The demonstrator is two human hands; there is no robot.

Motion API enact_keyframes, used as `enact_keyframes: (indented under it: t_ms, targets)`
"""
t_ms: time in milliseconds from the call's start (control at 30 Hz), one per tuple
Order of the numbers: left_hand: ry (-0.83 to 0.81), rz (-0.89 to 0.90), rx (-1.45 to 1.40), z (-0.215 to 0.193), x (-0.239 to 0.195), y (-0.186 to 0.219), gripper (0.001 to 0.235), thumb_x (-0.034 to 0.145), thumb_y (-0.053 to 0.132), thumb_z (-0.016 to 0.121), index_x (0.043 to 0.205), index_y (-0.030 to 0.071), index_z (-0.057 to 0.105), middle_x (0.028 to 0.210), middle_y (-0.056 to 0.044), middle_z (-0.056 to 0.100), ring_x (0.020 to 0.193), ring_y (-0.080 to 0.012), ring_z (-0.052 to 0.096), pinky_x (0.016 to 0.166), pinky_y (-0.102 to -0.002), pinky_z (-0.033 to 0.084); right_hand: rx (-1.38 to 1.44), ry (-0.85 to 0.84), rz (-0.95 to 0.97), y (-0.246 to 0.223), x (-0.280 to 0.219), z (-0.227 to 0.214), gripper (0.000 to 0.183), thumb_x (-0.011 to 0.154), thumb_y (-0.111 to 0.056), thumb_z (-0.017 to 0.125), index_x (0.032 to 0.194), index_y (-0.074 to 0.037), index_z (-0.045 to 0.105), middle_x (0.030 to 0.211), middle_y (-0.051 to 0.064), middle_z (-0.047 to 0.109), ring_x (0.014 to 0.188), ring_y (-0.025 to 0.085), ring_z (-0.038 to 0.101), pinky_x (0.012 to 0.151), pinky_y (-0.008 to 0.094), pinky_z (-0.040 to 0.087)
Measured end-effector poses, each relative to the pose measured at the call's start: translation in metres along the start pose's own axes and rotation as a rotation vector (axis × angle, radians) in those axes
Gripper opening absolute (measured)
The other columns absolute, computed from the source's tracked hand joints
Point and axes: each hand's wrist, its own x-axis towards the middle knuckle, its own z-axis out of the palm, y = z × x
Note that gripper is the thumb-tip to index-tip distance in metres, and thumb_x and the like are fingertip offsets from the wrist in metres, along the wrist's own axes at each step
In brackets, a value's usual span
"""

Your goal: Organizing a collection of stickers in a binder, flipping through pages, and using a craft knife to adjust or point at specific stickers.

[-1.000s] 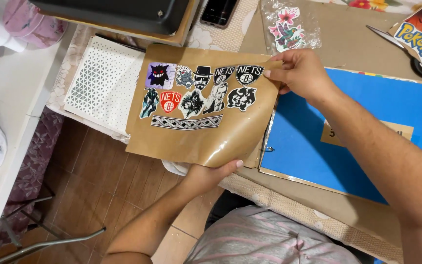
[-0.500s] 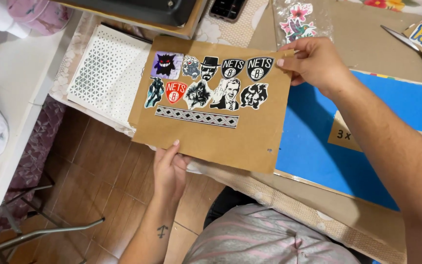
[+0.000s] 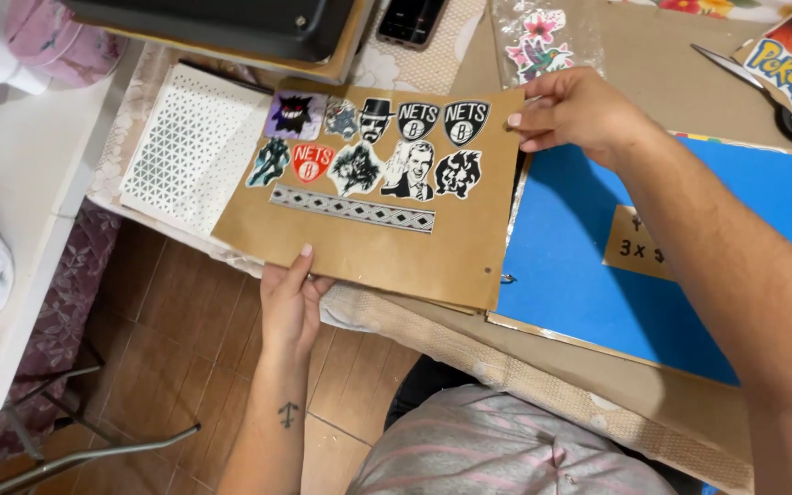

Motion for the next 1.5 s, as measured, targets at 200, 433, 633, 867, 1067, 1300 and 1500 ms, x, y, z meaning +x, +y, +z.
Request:
enact_keyframes:
  t_ms: [200, 433, 633, 867, 1067, 1300, 1500]
  targets:
    - [0.065, 0.105, -0.039, -0.032, 0.024, -0.004, 0.035, 0.088, 0.003, 0.067, 0.119, 0.009, 0.050, 0.112, -0.012, 0.068, 0.093, -0.0202, 0.070, 0.066, -0.026, 0.056, -0.160, -0.002, -0.041, 0.004, 0.008, -0.006, 0.047, 0.086, -0.012, 0.077, 0.129, -0.002, 0.059, 0.094, 0.014, 0.074, 0.079, 0.021, 0.073, 0.064, 0.030, 0.057]
    - [0.086, 0.200, 0.191, -0.021, 0.018, 0.013, 0.041, 0.092, 0.018, 0.063, 0.131, 0.011, 0.053, 0.127, -0.005, 0.066, 0.112, -0.0193, 0.065, 0.081, -0.032, 0.057, -0.164, 0.012, -0.144, -0.002, -0.014, 0.006, 0.030, 0.089, -0.007, 0.075, 0.116, -0.006, 0.062, 0.088, 0.008, 0.073, 0.077, 0.017, 0.073, 0.058, 0.027, 0.054]
    - [0.147, 0.626, 0.617, -0.031, 0.021, -0.006, 0.022, 0.098, 0.021, 0.061, 0.112, 0.004, 0.060, 0.109, -0.008, 0.070, 0.098, -0.0145, 0.063, 0.086, -0.030, 0.052, -0.154, 0.011, -0.275, -0.017, -0.041, 0.028, 0.025, 0.097, -0.003, 0.065, 0.122, -0.001, 0.062, 0.089, 0.011, 0.068, 0.071, 0.022, 0.073, 0.058, 0.031, 0.063]
    - [0.165, 0.798, 0.729, -0.021, 0.011, 0.019, 0.040, 0.104, 0.025, 0.051, 0.134, 0.000, 0.053, 0.129, -0.014, 0.065, 0.119, -0.0240, 0.061, 0.099, -0.036, 0.050, -0.038, -0.002, -0.188, 0.002, -0.021, 0.059, 0.014, 0.099, -0.001, 0.062, 0.112, -0.006, 0.064, 0.085, 0.006, 0.060, 0.068, 0.018, 0.070, 0.067, 0.028, 0.067]
    - [0.162, 0.282, 0.078, -0.034, 0.030, 0.018, 0.048, 0.094, 0.014, 0.054, 0.142, 0.015, 0.046, 0.133, -0.005, 0.064, 0.117, -0.0196, 0.065, 0.084, -0.036, 0.058, -0.058, 0.047, -0.123, 0.000, -0.027, 0.024, 0.019, 0.093, -0.007, 0.069, 0.108, -0.008, 0.058, 0.087, 0.008, 0.065, 0.072, 0.022, 0.070, 0.063, 0.031, 0.062]
    - [0.112, 0.269, 0.170, -0.024, 0.030, 0.017, 0.034, 0.095, 0.017, 0.065, 0.127, 0.011, 0.059, 0.122, -0.008, 0.070, 0.106, -0.0209, 0.069, 0.076, -0.034, 0.062, -0.173, 0.113, -0.065, 0.006, -0.024, 0.001, 0.017, 0.091, -0.012, 0.074, 0.105, -0.010, 0.064, 0.086, 0.008, 0.073, 0.077, 0.014, 0.071, 0.064, 0.026, 0.055]
    - [0.131, 0.161, 0.091, -0.028, 0.039, 0.014, 0.033, 0.090, 0.018, 0.069, 0.120, 0.008, 0.059, 0.121, -0.014, 0.070, 0.108, -0.0270, 0.070, 0.083, -0.044, 0.064, -0.193, 0.109, -0.073, 0.005, -0.017, -0.001, 0.012, 0.094, -0.013, 0.076, 0.087, -0.015, 0.066, 0.079, -0.001, 0.068, 0.066, 0.009, 0.060, 0.058, 0.026, 0.042]
